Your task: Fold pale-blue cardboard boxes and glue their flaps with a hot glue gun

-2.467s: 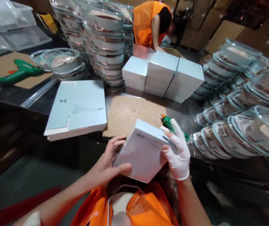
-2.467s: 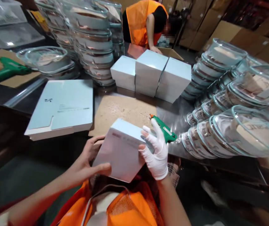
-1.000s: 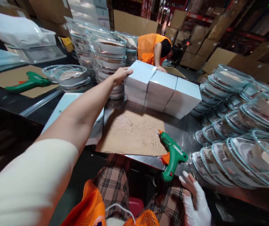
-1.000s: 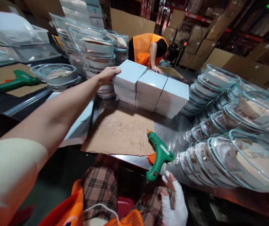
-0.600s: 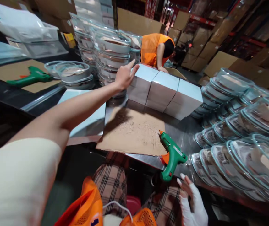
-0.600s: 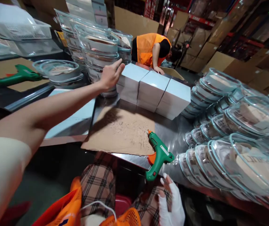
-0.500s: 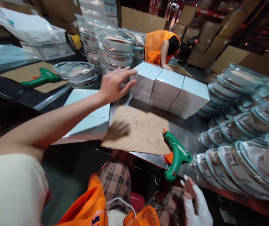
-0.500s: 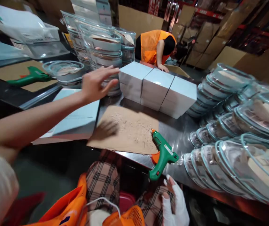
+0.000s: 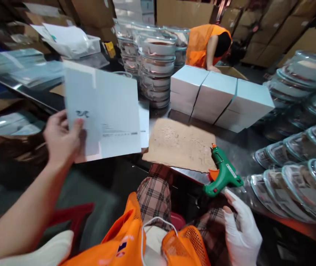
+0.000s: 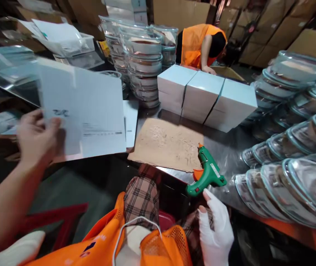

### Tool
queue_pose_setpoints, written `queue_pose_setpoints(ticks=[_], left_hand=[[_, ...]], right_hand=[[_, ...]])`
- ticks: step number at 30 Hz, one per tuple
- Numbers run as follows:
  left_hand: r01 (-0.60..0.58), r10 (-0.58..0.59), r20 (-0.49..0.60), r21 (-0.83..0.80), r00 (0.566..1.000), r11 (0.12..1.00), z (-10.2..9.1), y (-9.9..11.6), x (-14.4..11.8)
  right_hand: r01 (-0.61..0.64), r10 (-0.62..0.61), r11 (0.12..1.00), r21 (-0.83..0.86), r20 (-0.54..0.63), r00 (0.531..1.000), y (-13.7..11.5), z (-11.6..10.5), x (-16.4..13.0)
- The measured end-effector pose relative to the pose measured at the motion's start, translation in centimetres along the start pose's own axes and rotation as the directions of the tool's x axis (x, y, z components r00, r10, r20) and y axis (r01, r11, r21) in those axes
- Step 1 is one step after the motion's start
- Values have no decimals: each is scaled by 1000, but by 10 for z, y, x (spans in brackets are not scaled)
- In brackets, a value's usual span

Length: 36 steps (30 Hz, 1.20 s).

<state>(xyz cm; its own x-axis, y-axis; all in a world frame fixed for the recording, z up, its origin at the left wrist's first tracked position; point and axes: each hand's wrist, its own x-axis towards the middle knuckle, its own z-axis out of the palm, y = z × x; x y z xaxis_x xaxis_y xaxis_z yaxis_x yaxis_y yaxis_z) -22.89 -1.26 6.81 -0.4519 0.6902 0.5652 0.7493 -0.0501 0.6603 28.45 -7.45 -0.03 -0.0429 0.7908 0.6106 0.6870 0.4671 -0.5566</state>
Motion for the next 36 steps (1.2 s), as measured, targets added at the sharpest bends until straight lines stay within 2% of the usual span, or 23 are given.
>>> queue_pose_setpoints(ticks=[1,3,4,5,6,7,8,9,10,12,15,19,21,23,25,26,27,29,31,32,34,35,36], left_hand=[[46,-49,-125,-25,991,999,-12,17,-13],[43,-48,-120,-46,992,998,-27,50,-42],[10,-9,10,-64,1000,998,-28,63,-57],[-62,83,209,-105,974,993,-25,74,-72],[-121,183,390,-178,902,977,-19,82,-87],[-166,285,523,-263,803,950,-11,86,-103],[-191,373,597,-346,710,919,-2,87,-117],[-198,432,622,-410,653,890,7,86,-131],[-204,471,614,-455,634,867,14,83,-143],[-190,469,583,-475,663,859,21,77,-160],[-139,404,565,-453,719,881,16,70,-167],[-138,393,603,-424,694,895,3,68,-164],[-140,384,626,-403,679,904,0,64,-167],[-159,411,640,-414,650,896,-2,59,-172],[-182,435,648,-422,625,888,-5,53,-176],[-187,436,658,-415,614,890,-6,51,-177],[-191,429,666,-402,610,896,-7,49,-176],[-204,405,682,-358,609,911,-7,49,-171],[-283,434,695,-328,573,901,-1,52,-168],[-345,464,701,-317,542,883,4,54,-168],[-485,534,711,-304,457,820,19,59,-176],[-548,567,711,-303,415,780,28,62,-183],[-597,589,717,-300,374,744,36,63,-192]], right_hand=[[36,-37,999,-13,-44,998,-8,-1,2],[167,-177,983,-81,-136,975,-28,0,11],[252,-270,959,-127,-153,951,-40,1,17],[333,-357,929,-163,-152,922,-52,4,24],[373,-396,911,-176,-121,910,-63,7,31],[391,-408,904,-170,-76,910,-72,11,37],[342,-358,924,-174,-71,931,-78,15,41],[277,-288,948,-160,-50,956,-83,18,43],[206,-212,969,-138,-31,977,-85,20,43],[94,-92,992,-83,24,995,-84,19,35],[113,-109,992,-56,73,991,-76,12,18],[187,-195,979,-85,-100,976,-70,6,7],[228,-231,973,-40,-103,968,-72,5,9],[226,-228,973,53,33,973,-75,4,14],[76,-108,987,144,230,967,-76,3,20],[-55,-14,981,188,350,937,-76,2,23],[-204,71,952,230,480,874,-75,1,25],[-492,136,822,286,740,658,-71,0,29],[-679,52,672,297,895,443,-65,2,28],[-733,0,616,288,931,366,-61,6,26],[-792,-85,551,263,962,260,-55,13,19],[-804,-118,536,257,966,230,-53,17,14],[-806,-133,529,265,964,230,-50,20,8]])
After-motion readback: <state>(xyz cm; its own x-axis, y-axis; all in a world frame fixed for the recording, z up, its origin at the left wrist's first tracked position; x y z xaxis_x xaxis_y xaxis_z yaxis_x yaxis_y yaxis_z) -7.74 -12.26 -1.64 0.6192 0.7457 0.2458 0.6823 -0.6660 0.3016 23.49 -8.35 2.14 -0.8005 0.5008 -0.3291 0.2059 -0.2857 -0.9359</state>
